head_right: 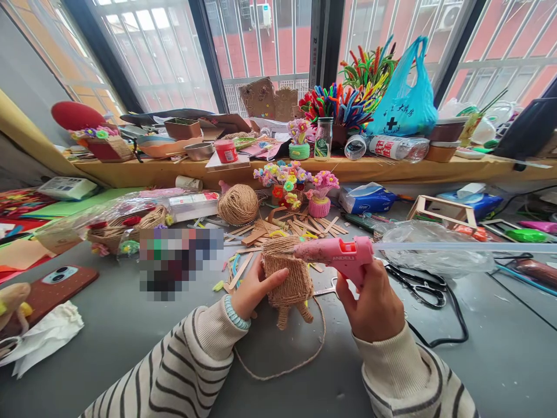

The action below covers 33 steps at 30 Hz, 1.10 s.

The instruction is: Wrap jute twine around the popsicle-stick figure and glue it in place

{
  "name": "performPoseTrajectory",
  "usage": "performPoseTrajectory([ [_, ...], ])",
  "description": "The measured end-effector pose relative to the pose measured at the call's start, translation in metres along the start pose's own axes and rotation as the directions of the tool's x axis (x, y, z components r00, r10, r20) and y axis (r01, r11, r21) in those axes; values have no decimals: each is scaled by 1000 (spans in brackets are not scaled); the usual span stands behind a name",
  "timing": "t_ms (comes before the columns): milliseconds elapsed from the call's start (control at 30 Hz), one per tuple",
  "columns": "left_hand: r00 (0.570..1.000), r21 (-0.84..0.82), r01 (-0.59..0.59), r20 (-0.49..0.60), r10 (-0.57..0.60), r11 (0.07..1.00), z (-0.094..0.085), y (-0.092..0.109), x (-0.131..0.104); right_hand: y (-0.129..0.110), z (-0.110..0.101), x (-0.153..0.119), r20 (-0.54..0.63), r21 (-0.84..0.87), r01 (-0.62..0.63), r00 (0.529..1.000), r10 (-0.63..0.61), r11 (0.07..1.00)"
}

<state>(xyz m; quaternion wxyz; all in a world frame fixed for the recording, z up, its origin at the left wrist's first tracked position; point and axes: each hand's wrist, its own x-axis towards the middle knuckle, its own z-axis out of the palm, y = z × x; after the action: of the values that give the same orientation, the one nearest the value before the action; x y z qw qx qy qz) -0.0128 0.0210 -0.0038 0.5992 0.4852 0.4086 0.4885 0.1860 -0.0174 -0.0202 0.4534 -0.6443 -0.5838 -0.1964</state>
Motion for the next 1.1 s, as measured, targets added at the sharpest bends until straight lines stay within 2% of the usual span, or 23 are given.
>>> performPoseTrajectory([
  [767,999,-8,-2,-55,1,1000,1,1,1,-2,-3,2,5,-38,-44,999,44,998],
  [1100,998,-16,3,-60,-4,1000,1,1,2,1,-3,2,-5,-27,-10,1000,10,1000],
])
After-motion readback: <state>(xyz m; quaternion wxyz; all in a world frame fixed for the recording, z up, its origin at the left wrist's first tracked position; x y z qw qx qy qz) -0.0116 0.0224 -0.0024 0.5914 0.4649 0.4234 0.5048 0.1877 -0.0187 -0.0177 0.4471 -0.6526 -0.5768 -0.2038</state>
